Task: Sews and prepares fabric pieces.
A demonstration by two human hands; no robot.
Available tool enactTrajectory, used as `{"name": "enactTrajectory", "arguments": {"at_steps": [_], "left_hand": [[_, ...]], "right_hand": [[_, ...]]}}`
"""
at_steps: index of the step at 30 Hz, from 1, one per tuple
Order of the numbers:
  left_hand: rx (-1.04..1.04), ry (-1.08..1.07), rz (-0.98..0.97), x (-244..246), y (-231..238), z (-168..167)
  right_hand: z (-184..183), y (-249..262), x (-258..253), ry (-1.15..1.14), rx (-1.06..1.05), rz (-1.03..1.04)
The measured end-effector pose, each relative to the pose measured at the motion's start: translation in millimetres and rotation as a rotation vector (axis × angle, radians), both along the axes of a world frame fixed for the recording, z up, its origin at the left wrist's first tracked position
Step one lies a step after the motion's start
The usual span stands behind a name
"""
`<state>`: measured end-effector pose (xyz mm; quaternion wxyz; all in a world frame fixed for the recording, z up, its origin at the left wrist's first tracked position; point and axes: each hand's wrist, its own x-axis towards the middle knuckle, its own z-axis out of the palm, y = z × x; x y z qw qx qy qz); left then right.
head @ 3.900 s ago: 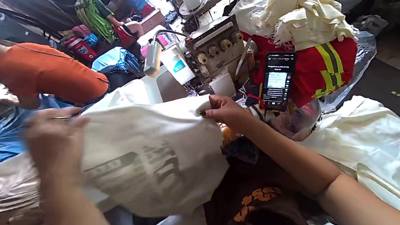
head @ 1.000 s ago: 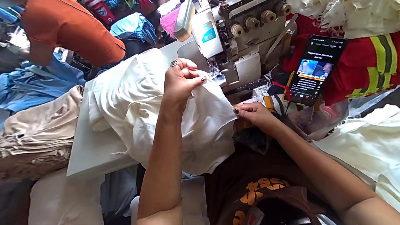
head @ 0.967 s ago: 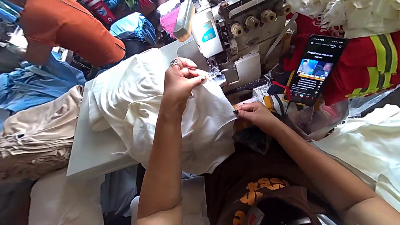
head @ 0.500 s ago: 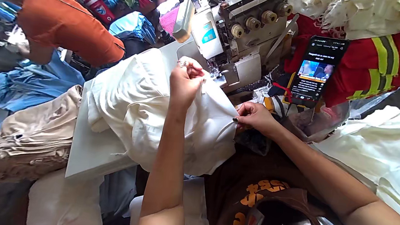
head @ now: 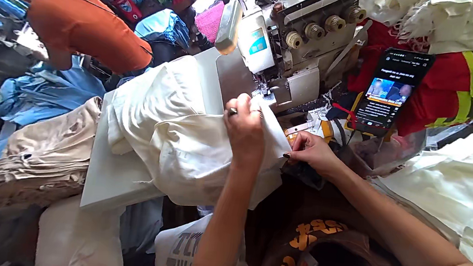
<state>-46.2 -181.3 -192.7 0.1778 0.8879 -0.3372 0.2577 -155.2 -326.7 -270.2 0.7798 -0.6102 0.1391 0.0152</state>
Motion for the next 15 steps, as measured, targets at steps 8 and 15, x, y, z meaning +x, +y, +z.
{"name": "enactTrajectory", "arguments": {"at_steps": [8,15], "left_hand": [[0.061,-0.037,0.153,-23,-28,-24],[-0.113,0.024,0.035,-2,-18,-24]], "right_hand": [[4,-3,-14,-0.077,0.106,0.093],[22,3,-9,-0.110,0.096,0.032]]}}
